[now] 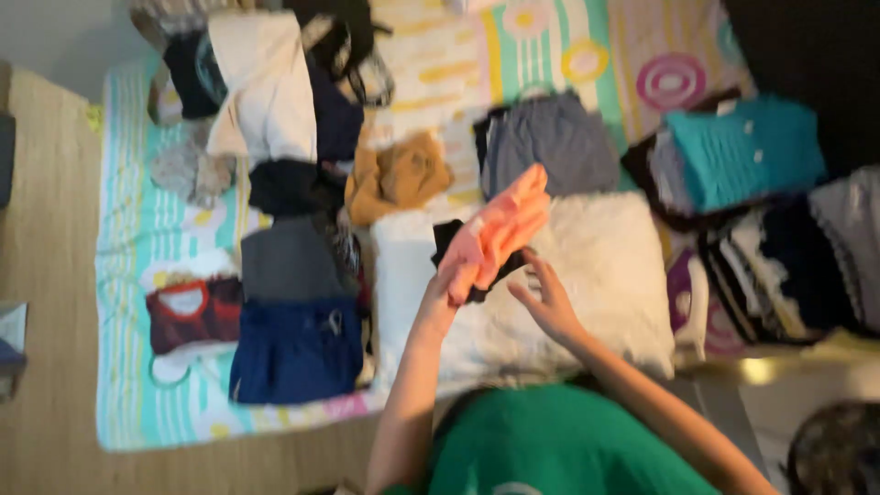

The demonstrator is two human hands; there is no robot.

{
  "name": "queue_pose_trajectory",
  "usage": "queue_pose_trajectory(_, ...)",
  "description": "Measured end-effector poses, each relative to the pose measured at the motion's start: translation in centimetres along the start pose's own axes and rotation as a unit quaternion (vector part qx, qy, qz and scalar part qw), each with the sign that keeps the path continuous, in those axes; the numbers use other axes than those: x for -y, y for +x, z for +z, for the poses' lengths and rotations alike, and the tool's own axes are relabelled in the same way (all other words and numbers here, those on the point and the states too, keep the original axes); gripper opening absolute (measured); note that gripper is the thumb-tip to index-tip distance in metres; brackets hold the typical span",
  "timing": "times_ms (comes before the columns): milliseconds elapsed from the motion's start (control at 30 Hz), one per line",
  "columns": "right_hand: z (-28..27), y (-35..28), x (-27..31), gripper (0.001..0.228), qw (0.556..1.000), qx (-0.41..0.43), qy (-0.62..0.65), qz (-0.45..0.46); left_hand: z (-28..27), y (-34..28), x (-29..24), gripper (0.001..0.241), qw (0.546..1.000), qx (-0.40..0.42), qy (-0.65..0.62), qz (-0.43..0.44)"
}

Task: The person folds various articles of clothing on a bed, including a pink top, a teal top, a black hoodie, a white top, and an orange top. They smooth and fold each item by hand, stacking them into neat piles on the bed.

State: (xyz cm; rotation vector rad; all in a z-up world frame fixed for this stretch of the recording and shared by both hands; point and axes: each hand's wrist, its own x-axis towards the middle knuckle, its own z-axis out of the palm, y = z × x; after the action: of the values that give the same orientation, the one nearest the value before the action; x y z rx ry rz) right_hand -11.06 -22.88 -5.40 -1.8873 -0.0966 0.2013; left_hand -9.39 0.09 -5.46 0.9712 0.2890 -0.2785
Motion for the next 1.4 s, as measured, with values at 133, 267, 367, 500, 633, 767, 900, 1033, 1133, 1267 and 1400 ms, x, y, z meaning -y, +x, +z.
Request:
queue_pose_trajectory(133,3.0,1.3,-2.4,0.068,0.992,-0.029,0.011,-0.124,-1.4,-1.2,1.8,0.047,0.994,0.000,-0.100,-0.033)
queue_pose_trajectory(267,4.6,-1.6,-9.1,0.062,0.998,0.007,-0.027,-0.065,-8.1,-1.4,10.3,0.061,0.950,-0.171,0.246,0.087)
queue_pose_trajectory(367,4.0,-3.3,-8.8,0.061,0.987,0.016,-0.161,0.025,-12.0,-1.6,13.4,0.073,0.815,-0.274,0.479,0.176)
queue_pose_trajectory(500,3.4,-5.1,-9.7,0.059,0.980,0.040,-0.185,0.062,-5.1,-2.8,9.0,0.076,0.735,-0.240,0.566,0.287)
queue_pose_trajectory(633,3.1,-6.0,-10.4,0.055,0.979,0.049,-0.199,0.025,-2.2,-3.6,7.4,0.072,0.667,-0.183,0.639,0.337)
queue_pose_trajectory(767,2.5,-6.4,-9.1,0.052,0.979,0.080,-0.179,0.047,-5.0,-0.6,10.1,0.073,0.663,-0.212,0.649,0.308)
queue_pose_trajectory(900,1.8,-7.1,-10.5,0.049,0.976,0.087,-0.189,0.065,-7.0,0.9,9.0,0.077,0.681,-0.326,0.635,0.164)
queue_pose_trajectory(1033,1.8,-7.3,-12.4,0.045,0.978,0.098,-0.175,0.058,-9.1,2.7,9.0,0.071,0.685,-0.306,0.655,0.089)
queue_pose_trajectory(1133,1.8,-7.2,-12.3,0.043,0.978,0.105,-0.173,0.057,-9.6,3.6,8.5,0.065,0.690,-0.289,0.663,0.026)
queue_pose_trajectory(1267,1.7,-7.3,-10.8,0.039,0.979,0.116,-0.149,0.070,-9.1,3.2,6.7,0.055,0.686,-0.282,0.670,-0.031)
queue_pose_trajectory(1400,1.3,-7.3,-9.3,0.039,0.976,0.104,-0.160,0.102,-9.0,2.6,6.7,0.039,0.677,-0.264,0.685,0.062)
